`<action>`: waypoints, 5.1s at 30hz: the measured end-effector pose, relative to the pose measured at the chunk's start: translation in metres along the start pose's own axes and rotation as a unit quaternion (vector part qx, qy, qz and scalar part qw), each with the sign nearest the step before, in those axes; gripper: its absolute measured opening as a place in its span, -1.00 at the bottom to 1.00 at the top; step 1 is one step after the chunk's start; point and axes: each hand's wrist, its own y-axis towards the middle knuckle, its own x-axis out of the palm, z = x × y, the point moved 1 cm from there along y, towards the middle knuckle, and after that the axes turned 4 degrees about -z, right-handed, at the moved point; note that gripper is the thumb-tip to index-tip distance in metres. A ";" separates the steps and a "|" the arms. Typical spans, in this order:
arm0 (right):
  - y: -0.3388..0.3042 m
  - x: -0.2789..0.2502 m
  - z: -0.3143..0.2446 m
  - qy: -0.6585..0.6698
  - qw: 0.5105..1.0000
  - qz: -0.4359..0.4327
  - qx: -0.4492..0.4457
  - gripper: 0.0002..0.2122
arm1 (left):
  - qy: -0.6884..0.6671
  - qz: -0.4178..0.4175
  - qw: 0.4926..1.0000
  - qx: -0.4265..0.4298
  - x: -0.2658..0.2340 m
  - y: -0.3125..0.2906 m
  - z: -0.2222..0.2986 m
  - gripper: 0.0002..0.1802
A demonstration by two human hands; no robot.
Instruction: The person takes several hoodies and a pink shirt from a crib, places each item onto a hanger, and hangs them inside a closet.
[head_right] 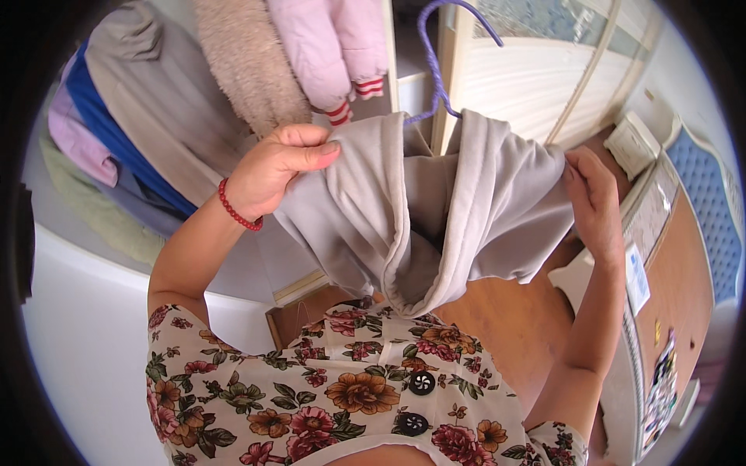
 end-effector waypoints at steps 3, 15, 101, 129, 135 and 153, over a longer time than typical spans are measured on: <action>-0.005 0.007 0.005 0.135 0.989 0.018 0.050 -0.91 | 0.060 -0.059 0.996 0.006 -0.013 -0.010 0.011 -0.86; -0.005 0.020 0.021 0.205 0.965 0.158 0.037 -0.92 | 0.392 0.032 0.909 0.140 -0.041 -0.041 0.021 -0.82; 0.397 0.374 -0.239 0.727 0.678 -0.020 -0.104 -0.68 | 0.081 0.453 0.841 0.284 -0.263 -0.045 0.355 -0.78; 0.452 0.481 -0.182 0.588 0.791 -0.166 0.031 -0.57 | 0.153 0.536 0.791 0.251 -0.339 -0.002 0.324 -0.70; 0.408 0.459 -0.200 0.612 0.739 -0.263 0.106 -0.56 | 0.150 0.548 0.776 0.273 -0.353 -0.004 0.305 -0.70; 0.257 0.557 -0.081 0.525 0.756 -0.381 0.084 -0.40 | 0.299 0.565 0.756 0.141 -0.343 0.037 -0.095 -0.44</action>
